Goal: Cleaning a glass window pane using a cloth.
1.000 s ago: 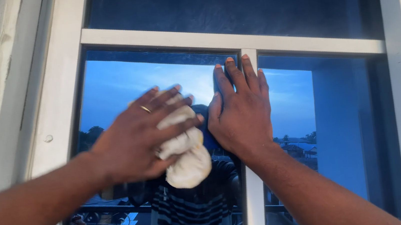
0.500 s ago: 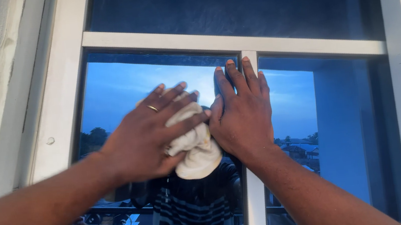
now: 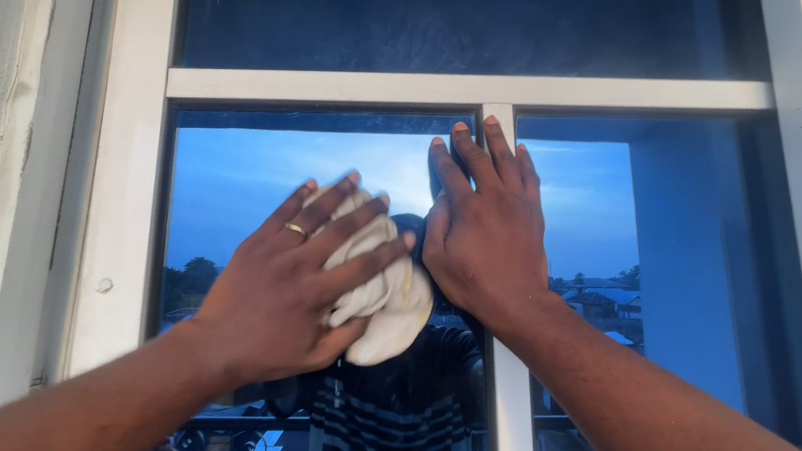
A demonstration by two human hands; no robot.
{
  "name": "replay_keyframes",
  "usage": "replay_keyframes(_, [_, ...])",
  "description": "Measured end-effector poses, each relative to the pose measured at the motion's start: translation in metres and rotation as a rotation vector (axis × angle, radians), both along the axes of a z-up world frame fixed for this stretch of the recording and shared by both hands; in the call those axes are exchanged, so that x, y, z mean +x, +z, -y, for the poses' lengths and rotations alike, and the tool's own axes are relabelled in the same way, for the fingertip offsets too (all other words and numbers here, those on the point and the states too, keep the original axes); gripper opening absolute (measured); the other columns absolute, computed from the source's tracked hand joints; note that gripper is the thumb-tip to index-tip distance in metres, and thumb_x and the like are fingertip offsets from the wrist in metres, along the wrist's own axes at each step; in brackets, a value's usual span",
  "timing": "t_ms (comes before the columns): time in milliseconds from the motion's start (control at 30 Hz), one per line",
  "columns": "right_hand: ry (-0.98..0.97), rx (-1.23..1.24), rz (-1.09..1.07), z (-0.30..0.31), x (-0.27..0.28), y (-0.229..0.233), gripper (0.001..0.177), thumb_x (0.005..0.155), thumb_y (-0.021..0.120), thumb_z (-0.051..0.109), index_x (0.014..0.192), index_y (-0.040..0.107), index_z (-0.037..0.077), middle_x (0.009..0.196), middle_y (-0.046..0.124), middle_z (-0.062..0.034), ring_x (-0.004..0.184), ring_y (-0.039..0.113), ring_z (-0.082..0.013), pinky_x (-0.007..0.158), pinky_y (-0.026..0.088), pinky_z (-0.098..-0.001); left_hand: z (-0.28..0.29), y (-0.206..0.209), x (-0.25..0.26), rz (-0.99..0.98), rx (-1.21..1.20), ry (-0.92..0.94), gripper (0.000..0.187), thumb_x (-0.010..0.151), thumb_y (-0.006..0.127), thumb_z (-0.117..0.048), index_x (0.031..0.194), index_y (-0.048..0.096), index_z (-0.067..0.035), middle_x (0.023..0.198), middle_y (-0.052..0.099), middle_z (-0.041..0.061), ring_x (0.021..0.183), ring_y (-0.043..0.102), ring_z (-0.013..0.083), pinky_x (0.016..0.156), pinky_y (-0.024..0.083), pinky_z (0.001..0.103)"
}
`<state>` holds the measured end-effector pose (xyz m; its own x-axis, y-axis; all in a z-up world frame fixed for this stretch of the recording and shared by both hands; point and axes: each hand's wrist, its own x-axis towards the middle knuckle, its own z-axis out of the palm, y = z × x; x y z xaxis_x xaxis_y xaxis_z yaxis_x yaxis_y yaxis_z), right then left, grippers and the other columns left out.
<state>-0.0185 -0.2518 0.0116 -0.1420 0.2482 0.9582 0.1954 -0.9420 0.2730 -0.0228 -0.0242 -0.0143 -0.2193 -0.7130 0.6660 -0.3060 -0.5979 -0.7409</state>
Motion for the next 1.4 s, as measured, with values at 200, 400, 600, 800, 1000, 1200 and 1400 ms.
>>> replay_keyframes(200, [-0.013,-0.007,0.0,0.002,0.003,-0.001,0.055,0.091,0.053,0.018,0.143,0.057,0.002,0.153,0.046,-0.0251,0.151,0.027,-0.0438,0.12,0.019,-0.0628,-0.033,0.024,-0.005,-0.235,-0.643,-0.083,0.069,0.086,0.064,-0.042,0.149,0.049,-0.021,0.163,0.042,0.012,0.154,0.037,0.0331,0.129,0.03,0.055])
replay_keyframes(400, [-0.009,-0.009,-0.004,-0.001,0.001,-0.002,0.054,0.09,0.053,0.017,0.142,0.057,0.003,0.153,0.046,-0.0244,0.151,0.027,-0.0433,0.12,0.019,-0.0627,-0.006,0.017,0.024,0.125,-0.945,0.005,0.075,0.094,0.065,-0.038,0.161,0.044,-0.01,0.167,0.028,0.032,0.153,0.015,0.0556,0.118,0.011,0.069])
replay_keyframes(600, [-0.005,-0.001,0.015,0.001,0.002,0.0,0.053,0.091,0.053,0.016,0.142,0.057,0.003,0.153,0.047,-0.0234,0.151,0.028,-0.042,0.121,0.019,-0.0626,0.0,-0.007,0.014,0.005,-0.096,-0.008,0.078,0.078,0.069,-0.046,0.15,0.05,-0.024,0.156,0.039,0.02,0.15,0.023,0.0417,0.12,0.014,0.063])
replay_keyframes(800, [-0.01,0.008,0.007,0.0,0.002,-0.001,0.053,0.091,0.053,0.015,0.142,0.057,0.004,0.152,0.048,-0.0231,0.151,0.028,-0.0416,0.121,0.019,-0.0624,-0.026,0.02,0.002,-0.008,-0.618,-0.1,0.072,0.084,0.071,-0.029,0.152,0.05,-0.018,0.158,0.044,0.024,0.148,0.039,0.0409,0.126,0.022,0.058])
replay_keyframes(1000, [-0.007,0.005,0.009,0.0,0.001,0.0,0.054,0.089,0.054,0.015,0.141,0.058,0.004,0.152,0.047,-0.0228,0.15,0.027,-0.0423,0.12,0.018,-0.0628,0.012,0.014,-0.01,-0.231,-0.705,-0.006,0.078,0.08,0.07,-0.033,0.152,0.046,-0.015,0.142,0.05,0.024,0.141,0.044,0.0394,0.13,0.022,0.057])
replay_keyframes(1200, [0.029,0.006,0.006,0.0,-0.006,-0.002,0.054,0.087,0.055,0.015,0.14,0.059,0.003,0.152,0.048,-0.0215,0.151,0.029,-0.0404,0.122,0.018,-0.0592,-0.019,0.024,0.008,-0.023,-0.094,-0.049,0.076,0.078,0.07,-0.038,0.15,0.05,-0.022,0.159,0.043,0.021,0.152,0.03,0.0394,0.123,0.017,0.06])
replay_keyframes(1400, [-0.007,0.01,0.006,0.001,-0.001,-0.002,0.053,0.088,0.053,0.015,0.14,0.058,0.003,0.15,0.048,-0.0221,0.15,0.029,-0.0414,0.121,0.016,-0.061,-0.033,0.046,0.035,0.15,-0.918,-0.047,0.075,0.096,0.064,-0.036,0.164,0.043,-0.009,0.166,0.025,0.036,0.157,0.017,0.0519,0.121,0.011,0.069])
